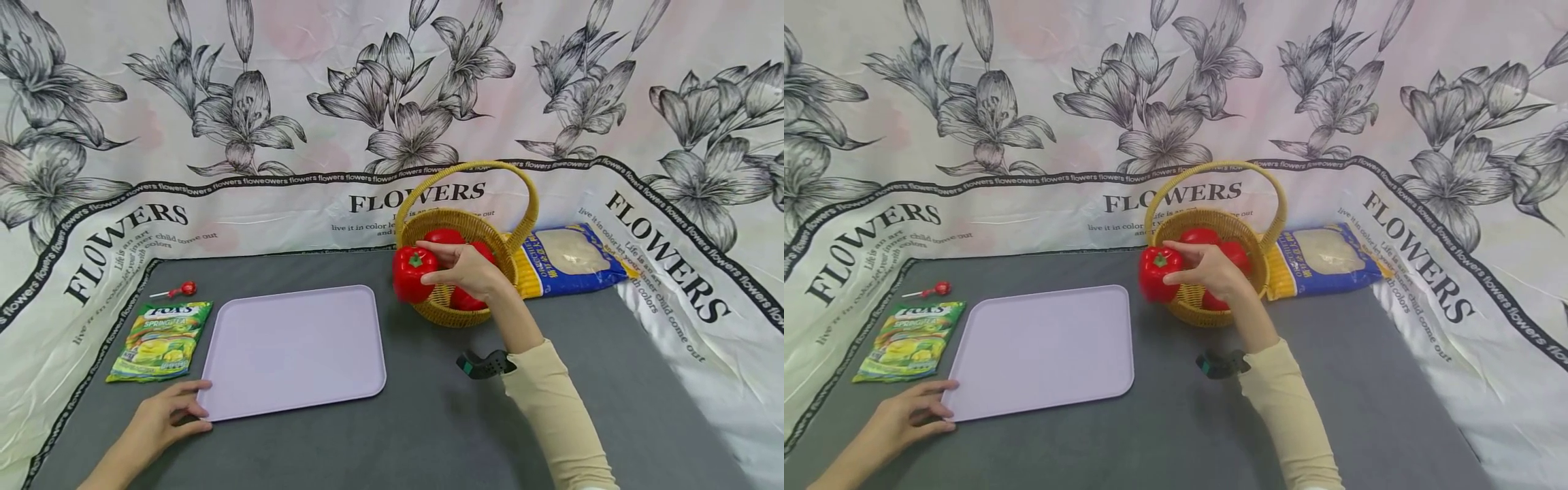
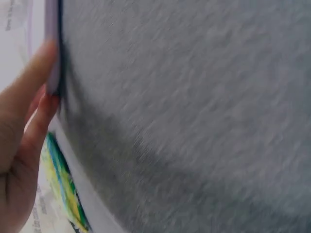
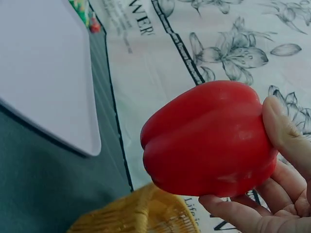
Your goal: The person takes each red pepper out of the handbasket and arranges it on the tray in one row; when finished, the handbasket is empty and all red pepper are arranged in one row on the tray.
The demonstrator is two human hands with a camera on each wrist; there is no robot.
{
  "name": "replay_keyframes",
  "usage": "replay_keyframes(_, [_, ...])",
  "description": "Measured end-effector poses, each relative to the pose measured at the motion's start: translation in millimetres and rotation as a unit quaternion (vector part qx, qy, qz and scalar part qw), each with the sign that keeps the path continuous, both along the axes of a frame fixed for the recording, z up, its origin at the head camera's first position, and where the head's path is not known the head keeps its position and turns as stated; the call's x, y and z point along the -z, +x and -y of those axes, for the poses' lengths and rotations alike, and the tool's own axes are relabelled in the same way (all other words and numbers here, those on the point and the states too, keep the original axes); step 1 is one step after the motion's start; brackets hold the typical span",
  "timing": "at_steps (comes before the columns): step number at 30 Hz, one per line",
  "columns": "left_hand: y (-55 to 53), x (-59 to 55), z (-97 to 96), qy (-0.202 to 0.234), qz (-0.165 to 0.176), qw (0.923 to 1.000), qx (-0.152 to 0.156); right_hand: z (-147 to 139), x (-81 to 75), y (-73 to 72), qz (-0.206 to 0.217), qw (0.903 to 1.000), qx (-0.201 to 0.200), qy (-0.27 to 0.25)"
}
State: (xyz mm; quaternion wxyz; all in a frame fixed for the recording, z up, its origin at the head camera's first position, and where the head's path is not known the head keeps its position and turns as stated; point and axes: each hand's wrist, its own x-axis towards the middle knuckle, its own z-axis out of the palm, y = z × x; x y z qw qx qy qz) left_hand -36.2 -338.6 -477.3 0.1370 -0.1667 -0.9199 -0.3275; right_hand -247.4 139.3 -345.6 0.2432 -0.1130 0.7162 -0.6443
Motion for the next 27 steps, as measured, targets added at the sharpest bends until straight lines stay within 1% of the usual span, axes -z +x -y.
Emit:
replay_keyframes(6, [-1.4,1.1,-2.0,-0.028,-0.013,0.9995,-0.006,14.3,4.5,-1.0,0.013,0.9995,-0.026,-0.011])
replay_keyframes(8, [-1.4,1.2,-0.6,-0.027,-0.017,0.9995,-0.006,21.3,5.7,-1.1,0.011,0.9993,-0.035,-0.008])
replay_keyframes(13, [-1.2,1.7,2.0,-0.019,-0.023,0.9995,-0.003,46.8,10.9,-2.8,-0.006,0.9992,-0.038,0.011])
replay_keyframes(15, [-2.2,1.5,1.5,-0.017,-0.029,0.9994,-0.004,57.3,15.2,-4.5,-0.01,0.9992,-0.036,0.014])
replay_keyframes(18, [-2.4,0.7,-0.6,-0.021,-0.031,0.9992,-0.016,72.9,24.8,-8.2,-0.016,0.999,-0.042,0.007])
replay_keyframes(22, [-1.6,-0.4,-4.0,-0.032,-0.018,0.9989,-0.031,91.3,38.4,-13.1,-0.029,0.9981,-0.053,0.005])
replay_keyframes(25, [-0.2,0.4,-4.1,-0.041,-0.022,0.9985,-0.027,103.2,46.0,-14.3,-0.033,0.9976,-0.059,0.016])
replay_keyframes(27, [1.0,1.2,-3.0,-0.045,-0.032,0.9982,-0.021,111.0,50.2,-14.7,-0.032,0.9973,-0.063,0.02])
